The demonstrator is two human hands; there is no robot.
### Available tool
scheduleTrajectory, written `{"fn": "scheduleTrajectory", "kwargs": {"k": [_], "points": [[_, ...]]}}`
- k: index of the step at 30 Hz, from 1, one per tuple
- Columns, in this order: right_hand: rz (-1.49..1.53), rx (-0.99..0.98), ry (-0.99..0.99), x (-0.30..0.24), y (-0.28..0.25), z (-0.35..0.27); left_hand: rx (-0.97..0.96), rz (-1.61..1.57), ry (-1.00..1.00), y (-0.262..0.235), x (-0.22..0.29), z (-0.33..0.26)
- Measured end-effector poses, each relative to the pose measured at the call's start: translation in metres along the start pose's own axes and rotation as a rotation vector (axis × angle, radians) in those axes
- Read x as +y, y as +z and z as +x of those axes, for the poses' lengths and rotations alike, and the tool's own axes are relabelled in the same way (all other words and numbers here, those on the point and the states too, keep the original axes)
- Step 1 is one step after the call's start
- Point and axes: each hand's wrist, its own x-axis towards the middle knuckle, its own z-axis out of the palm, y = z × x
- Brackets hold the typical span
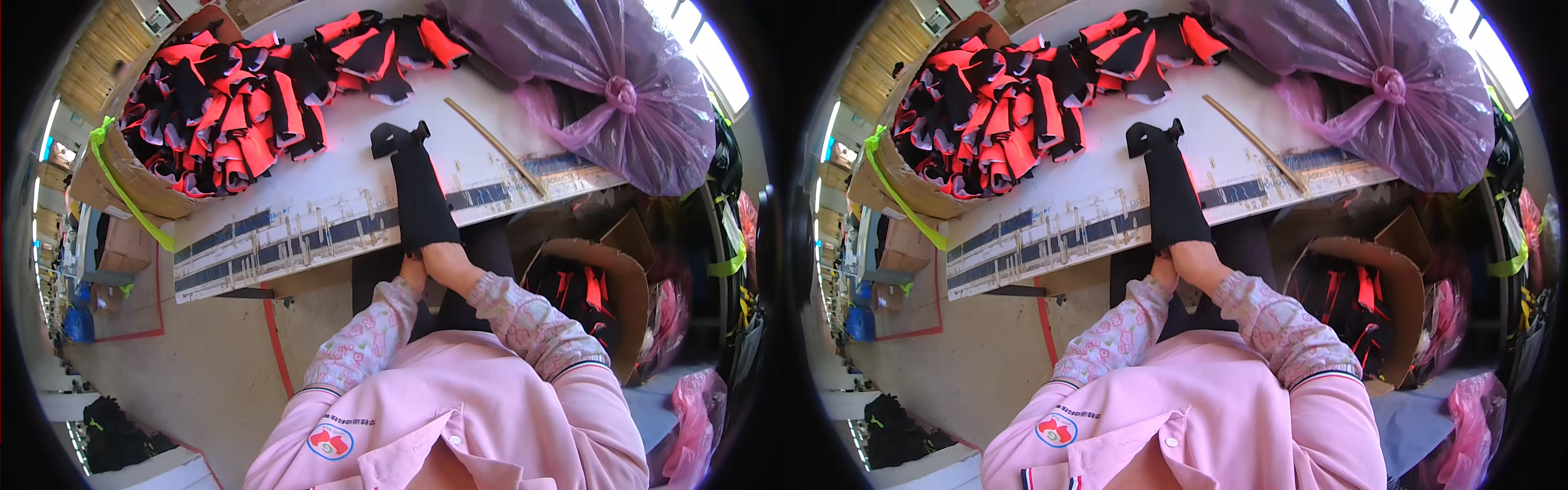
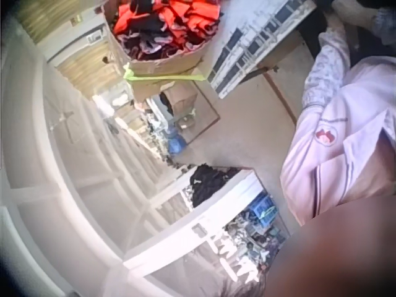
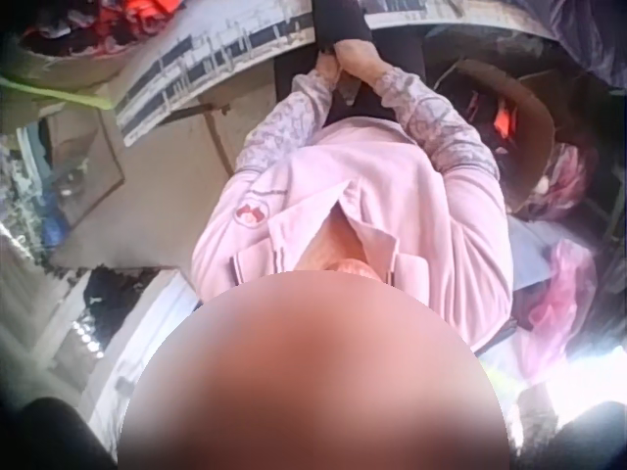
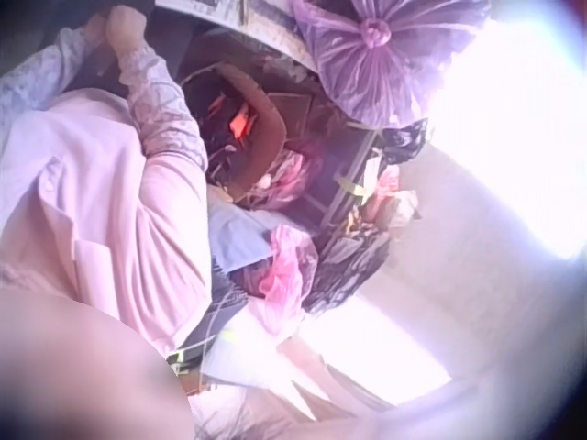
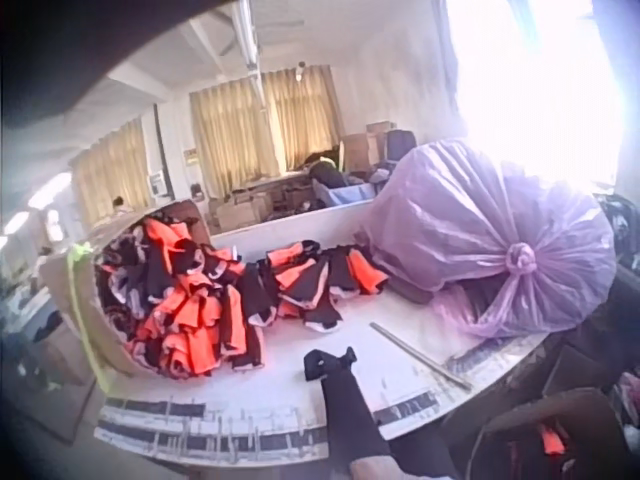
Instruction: Assembling or inspecting components of safety vests/life jackets at a manufacturing bench.
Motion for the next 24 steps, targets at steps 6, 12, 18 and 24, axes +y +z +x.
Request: {"fn": "scheduleTrajectory", "kwargs": {"k": [6,12,18,24], "points": [[0.134,-0.222,0.254,0.006,0.000,0.021,0.065,-0.525,-0.266,0.002,0.000,0.006],[0.418,-0.543,0.090,-0.030,-0.068,0.015,-0.080,-0.438,-0.300,-0.013,0.000,-0.015],[0.095,0.197,-0.314,-0.003,-0.096,0.002,0.070,-0.698,-0.341,0.006,0.074,-0.009],[-0.088,0.099,-0.369,0.021,-0.023,0.005,0.368,-0.792,-0.372,0.020,0.059,0.001]]}}
